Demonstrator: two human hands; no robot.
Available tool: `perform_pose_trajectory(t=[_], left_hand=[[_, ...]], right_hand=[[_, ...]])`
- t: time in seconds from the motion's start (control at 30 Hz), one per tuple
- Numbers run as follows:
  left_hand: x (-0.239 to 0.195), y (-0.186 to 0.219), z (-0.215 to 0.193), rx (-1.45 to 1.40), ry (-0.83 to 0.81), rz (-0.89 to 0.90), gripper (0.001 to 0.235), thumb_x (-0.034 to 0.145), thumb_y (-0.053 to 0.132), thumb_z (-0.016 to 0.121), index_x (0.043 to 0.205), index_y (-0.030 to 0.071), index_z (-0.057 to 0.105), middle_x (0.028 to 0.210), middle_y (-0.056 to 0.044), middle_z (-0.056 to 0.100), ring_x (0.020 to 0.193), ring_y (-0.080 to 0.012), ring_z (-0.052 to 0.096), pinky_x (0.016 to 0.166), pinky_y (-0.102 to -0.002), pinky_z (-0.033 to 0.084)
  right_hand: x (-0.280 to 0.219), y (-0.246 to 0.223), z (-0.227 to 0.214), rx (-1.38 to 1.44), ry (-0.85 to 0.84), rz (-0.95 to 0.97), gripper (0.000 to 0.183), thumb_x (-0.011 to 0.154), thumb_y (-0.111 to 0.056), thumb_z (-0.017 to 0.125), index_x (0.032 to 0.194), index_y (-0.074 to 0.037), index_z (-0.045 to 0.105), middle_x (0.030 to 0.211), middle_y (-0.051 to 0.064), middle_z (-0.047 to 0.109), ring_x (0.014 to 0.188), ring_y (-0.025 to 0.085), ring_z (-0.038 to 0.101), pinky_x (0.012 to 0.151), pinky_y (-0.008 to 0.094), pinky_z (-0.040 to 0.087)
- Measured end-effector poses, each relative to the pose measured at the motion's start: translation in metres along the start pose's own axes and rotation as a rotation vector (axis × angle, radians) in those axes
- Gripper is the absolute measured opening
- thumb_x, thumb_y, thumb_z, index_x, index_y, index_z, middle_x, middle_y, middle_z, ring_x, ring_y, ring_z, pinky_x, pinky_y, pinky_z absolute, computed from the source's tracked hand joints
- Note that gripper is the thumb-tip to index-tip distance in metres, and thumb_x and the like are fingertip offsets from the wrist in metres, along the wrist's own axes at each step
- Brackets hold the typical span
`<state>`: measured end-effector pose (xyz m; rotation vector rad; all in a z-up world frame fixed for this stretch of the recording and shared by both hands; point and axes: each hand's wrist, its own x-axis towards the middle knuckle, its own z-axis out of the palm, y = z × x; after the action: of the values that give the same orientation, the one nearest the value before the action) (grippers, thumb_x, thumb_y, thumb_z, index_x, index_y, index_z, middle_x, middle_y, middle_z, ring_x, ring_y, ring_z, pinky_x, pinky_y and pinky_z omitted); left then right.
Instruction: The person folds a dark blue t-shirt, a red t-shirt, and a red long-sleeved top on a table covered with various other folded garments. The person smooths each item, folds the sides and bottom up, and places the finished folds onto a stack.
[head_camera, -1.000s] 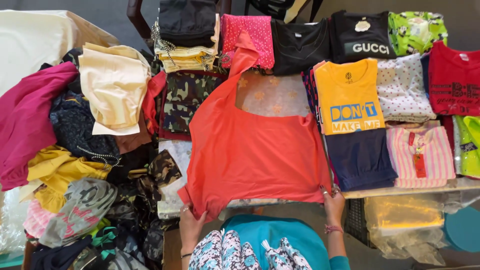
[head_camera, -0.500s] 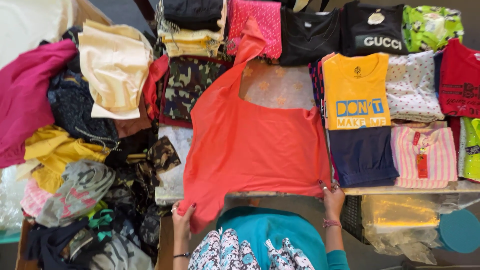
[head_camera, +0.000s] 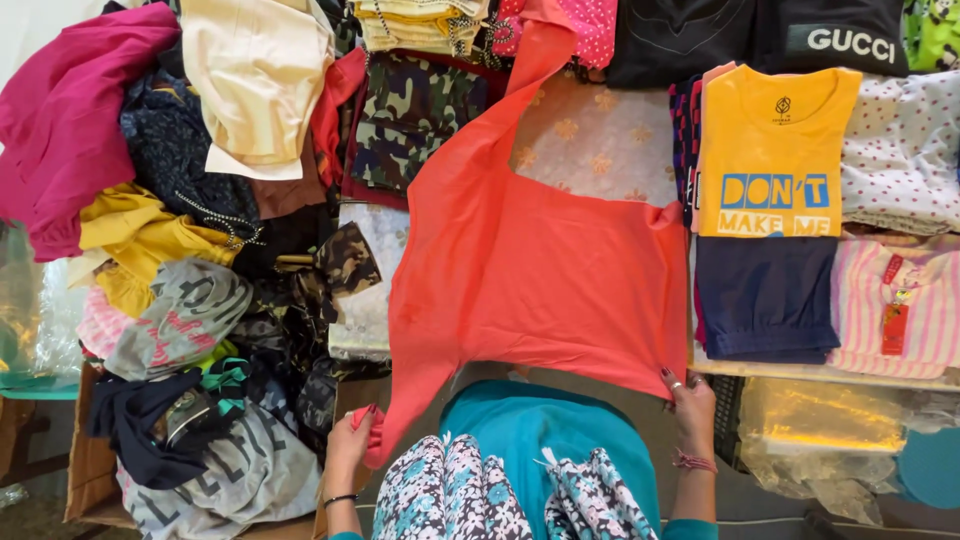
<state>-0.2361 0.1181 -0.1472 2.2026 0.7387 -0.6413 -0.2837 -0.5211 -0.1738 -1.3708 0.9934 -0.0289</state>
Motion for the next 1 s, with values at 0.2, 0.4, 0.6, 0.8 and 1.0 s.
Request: perform_pose_trajectory(t=[0.2, 0.4, 0.6, 0.8, 1.0], left_hand=[[0.028, 0.038, -0.013, -0.595, -0.313, -0.045, 0.03, 0.098, 0.031, 0.062, 0.111, 0.005, 0.068, 0.091, -0.005, 0.074, 0.072, -0.0168, 0.069, 0.061, -0.033, 0.053], [0.036, 0.278, -0.038, -0.932, -0.329, 0.437, 0.048, 0.101, 0.026, 0.06, 0.142, 0.005, 0.051, 0.123, -0.008, 0.061, 0.105, -0.0193, 0.066, 0.088, -0.037, 0.057], [0.131, 0.259, 0.018, -0.581, 0.163, 0.494, 0.063, 0.097, 0.036, 0.069, 0.14, -0.005, 0.047, 0.135, -0.021, 0.061, 0.119, -0.0259, 0.062, 0.1, -0.036, 0.052], [0.141, 0.188, 0.051, -0.196, 0.346, 0.553, 0.067, 0.083, 0.036, 0.084, 0.126, -0.008, 0.057, 0.105, -0.019, 0.073, 0.1, -0.0258, 0.07, 0.092, -0.036, 0.052], [0.132, 0.201, 0.05, -0.228, 0.227, 0.378, 0.058, 0.086, 0.035, 0.086, 0.114, -0.007, 0.058, 0.093, -0.013, 0.07, 0.082, -0.0198, 0.065, 0.076, -0.032, 0.053]], right_hand=[[-0.003, -0.016, -0.003, 0.369, -0.059, -0.022, 0.025, 0.094, -0.009, 0.067, 0.107, -0.015, 0.047, 0.093, 0.006, 0.069, 0.064, 0.016, 0.062, 0.05, 0.03, 0.048], [0.037, -0.068, 0.029, 0.579, -0.213, -0.208, 0.026, 0.104, -0.009, 0.067, 0.123, -0.008, 0.049, 0.104, 0.004, 0.061, 0.084, 0.016, 0.065, 0.072, 0.034, 0.059], [0.036, -0.097, 0.071, 0.332, 0.076, -0.159, 0.039, 0.094, -0.018, 0.069, 0.126, -0.012, 0.048, 0.105, 0.005, 0.067, 0.087, 0.015, 0.065, 0.076, 0.034, 0.055], [0.054, -0.004, 0.062, -0.325, 0.378, -0.565, 0.059, 0.091, -0.017, 0.08, 0.136, 0.005, 0.049, 0.125, 0.021, 0.057, 0.096, 0.024, 0.061, 0.085, 0.035, 0.052], [0.061, -0.058, 0.07, -0.457, 0.441, -0.312, 0.058, 0.084, -0.037, 0.089, 0.112, 0.005, 0.06, 0.088, 0.012, 0.068, 0.077, 0.02, 0.064, 0.076, 0.036, 0.052]])
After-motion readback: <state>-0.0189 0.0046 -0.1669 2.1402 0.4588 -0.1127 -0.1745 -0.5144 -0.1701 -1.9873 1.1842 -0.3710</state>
